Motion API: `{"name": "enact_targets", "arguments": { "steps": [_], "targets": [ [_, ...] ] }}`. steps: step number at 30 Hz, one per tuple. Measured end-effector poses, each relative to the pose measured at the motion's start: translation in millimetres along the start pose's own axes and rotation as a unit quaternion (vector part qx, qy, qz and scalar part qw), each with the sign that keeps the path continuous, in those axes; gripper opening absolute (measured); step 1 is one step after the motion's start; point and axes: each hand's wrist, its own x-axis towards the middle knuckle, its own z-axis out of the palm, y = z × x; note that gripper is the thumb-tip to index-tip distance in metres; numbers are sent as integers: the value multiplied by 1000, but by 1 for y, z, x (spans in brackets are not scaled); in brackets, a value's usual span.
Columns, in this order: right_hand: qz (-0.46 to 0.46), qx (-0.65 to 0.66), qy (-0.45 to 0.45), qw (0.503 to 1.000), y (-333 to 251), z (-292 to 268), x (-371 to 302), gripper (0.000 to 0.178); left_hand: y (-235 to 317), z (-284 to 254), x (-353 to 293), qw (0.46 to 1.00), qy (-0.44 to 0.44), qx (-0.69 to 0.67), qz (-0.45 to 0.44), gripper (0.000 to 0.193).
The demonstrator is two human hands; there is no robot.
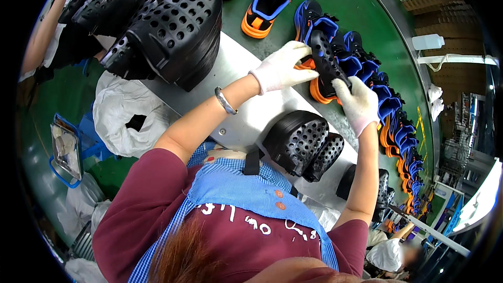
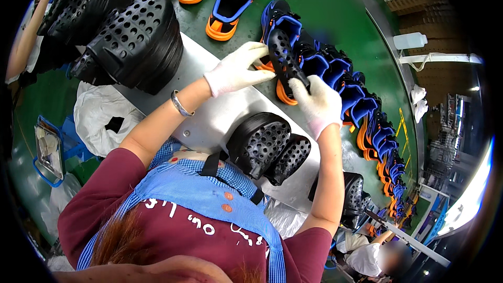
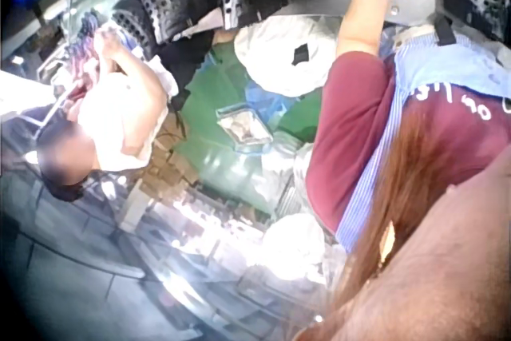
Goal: The person inserts black plastic components into the soles of blue and orange sneakers, then retrieves more components from a large white bag on the floor.
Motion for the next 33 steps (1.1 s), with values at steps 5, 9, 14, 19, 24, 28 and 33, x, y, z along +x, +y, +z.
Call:
{"name": "enact_targets", "arguments": {
  "steps": [5, 9, 14, 19, 24, 28, 33],
  "targets": [
    [65, 120, -126, 982, 18, -18, 54, 48, -28, 25, 18, 995, 28, 87, 39, 49],
    [81, 154, -181, 968, 8, -32, 101, 48, -32, 28, 43, 984, -19, 174, -18, 36],
    [77, 21, -159, 984, -24, -4, 137, 49, -33, 21, 57, 974, -83, 205, -49, 27],
    [54, -169, -55, 983, -64, 60, 139, 41, -30, 11, 67, 960, -154, 179, -150, 34],
    [57, -50, -193, 978, -64, 52, 166, 36, -42, 9, 85, 926, -253, 252, -121, 32],
    [54, -53, -109, 991, -61, 68, 179, 34, -33, -1, 99, 894, -343, 254, -138, 32],
    [63, -74, -135, 986, -50, 100, 207, 36, -18, -15, 100, 889, -348, 221, -197, 34]
  ]
}}
